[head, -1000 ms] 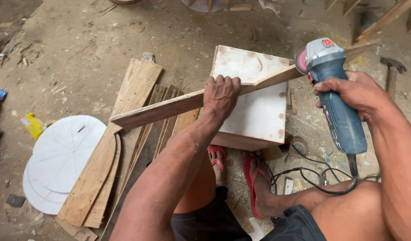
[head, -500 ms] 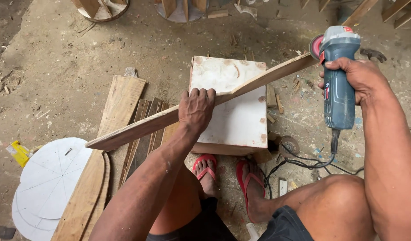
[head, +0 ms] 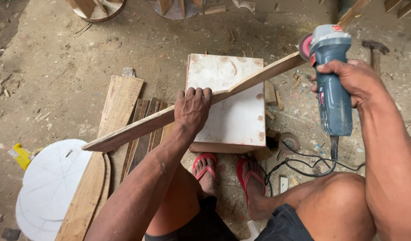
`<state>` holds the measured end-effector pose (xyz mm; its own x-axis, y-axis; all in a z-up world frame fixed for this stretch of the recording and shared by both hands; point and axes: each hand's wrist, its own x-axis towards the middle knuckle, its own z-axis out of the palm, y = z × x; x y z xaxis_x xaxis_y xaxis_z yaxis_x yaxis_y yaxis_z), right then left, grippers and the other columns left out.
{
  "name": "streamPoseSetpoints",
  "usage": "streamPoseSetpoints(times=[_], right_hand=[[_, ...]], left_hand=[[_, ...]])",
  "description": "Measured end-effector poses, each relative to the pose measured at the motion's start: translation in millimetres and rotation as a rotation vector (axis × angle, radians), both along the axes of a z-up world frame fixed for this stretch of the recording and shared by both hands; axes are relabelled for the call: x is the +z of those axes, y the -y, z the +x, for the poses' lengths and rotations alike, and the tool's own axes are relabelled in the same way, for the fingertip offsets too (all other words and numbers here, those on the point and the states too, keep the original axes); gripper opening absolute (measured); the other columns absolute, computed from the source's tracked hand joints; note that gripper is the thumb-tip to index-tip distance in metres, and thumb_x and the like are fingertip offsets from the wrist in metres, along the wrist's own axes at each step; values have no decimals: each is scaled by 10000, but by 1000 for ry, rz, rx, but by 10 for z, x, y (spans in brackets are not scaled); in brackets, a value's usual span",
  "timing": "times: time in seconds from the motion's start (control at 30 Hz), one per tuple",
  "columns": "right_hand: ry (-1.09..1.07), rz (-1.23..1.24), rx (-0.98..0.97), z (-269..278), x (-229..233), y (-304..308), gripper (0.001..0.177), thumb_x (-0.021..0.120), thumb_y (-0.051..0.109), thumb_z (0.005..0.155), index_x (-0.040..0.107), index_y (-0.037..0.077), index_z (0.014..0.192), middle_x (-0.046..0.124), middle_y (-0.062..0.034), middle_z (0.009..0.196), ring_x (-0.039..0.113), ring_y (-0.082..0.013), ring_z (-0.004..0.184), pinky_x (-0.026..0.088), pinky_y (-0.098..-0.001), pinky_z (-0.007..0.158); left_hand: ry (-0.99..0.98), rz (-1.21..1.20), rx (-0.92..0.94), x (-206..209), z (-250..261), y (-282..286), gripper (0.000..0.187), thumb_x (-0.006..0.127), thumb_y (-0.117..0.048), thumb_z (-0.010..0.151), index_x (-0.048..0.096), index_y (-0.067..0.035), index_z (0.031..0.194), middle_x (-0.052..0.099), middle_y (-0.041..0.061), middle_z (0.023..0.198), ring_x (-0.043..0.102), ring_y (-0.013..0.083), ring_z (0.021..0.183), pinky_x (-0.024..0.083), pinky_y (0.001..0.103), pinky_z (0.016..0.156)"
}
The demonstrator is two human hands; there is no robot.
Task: Sanding and shaping a curved wooden board using an electric angle grinder
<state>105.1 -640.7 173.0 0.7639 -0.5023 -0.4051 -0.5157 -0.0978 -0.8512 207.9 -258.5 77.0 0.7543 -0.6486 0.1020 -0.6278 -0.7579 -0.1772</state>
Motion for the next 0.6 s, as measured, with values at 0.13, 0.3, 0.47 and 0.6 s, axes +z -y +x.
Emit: streamPoseSetpoints(times=[0.13,0.3,0.47,0.6], right_hand=[[10,55,81,-89,30,-125,355,678,124,870,606,-50,1170,695,-188,957,692,-284,705,548,-372,508],[42,96,119,-73,-7,-78,351,689,145,871,610,-59,1145,698,-162,973,699,-277,711,548,-348,507],[-12,25,107,-44,69,-198,379,694,156,868,602,-43,1177,684,-207,853,684,-286,664,537,-358,496],[-16,-1,52,7,42,-159,381,673,139,907,565,-76,1201,700,-182,1014,710,-287,737,589,-364,570]], left_hand=[[-42,-50,16,-14,-24,-21,67,550,-182,1003,564,-135,1049,661,66,901,623,225,840,467,401,779],[30,-23,14,-37,-33,-2,61,562,-210,1014,567,-150,1000,641,37,841,611,195,775,463,370,697],[9,32,4,-41,-28,-20,74,567,-217,1010,551,-149,1035,628,38,861,601,191,803,463,364,704],[-5,65,11,-10,-24,2,87,560,-222,1018,554,-140,1047,622,38,865,596,188,793,456,354,687]])
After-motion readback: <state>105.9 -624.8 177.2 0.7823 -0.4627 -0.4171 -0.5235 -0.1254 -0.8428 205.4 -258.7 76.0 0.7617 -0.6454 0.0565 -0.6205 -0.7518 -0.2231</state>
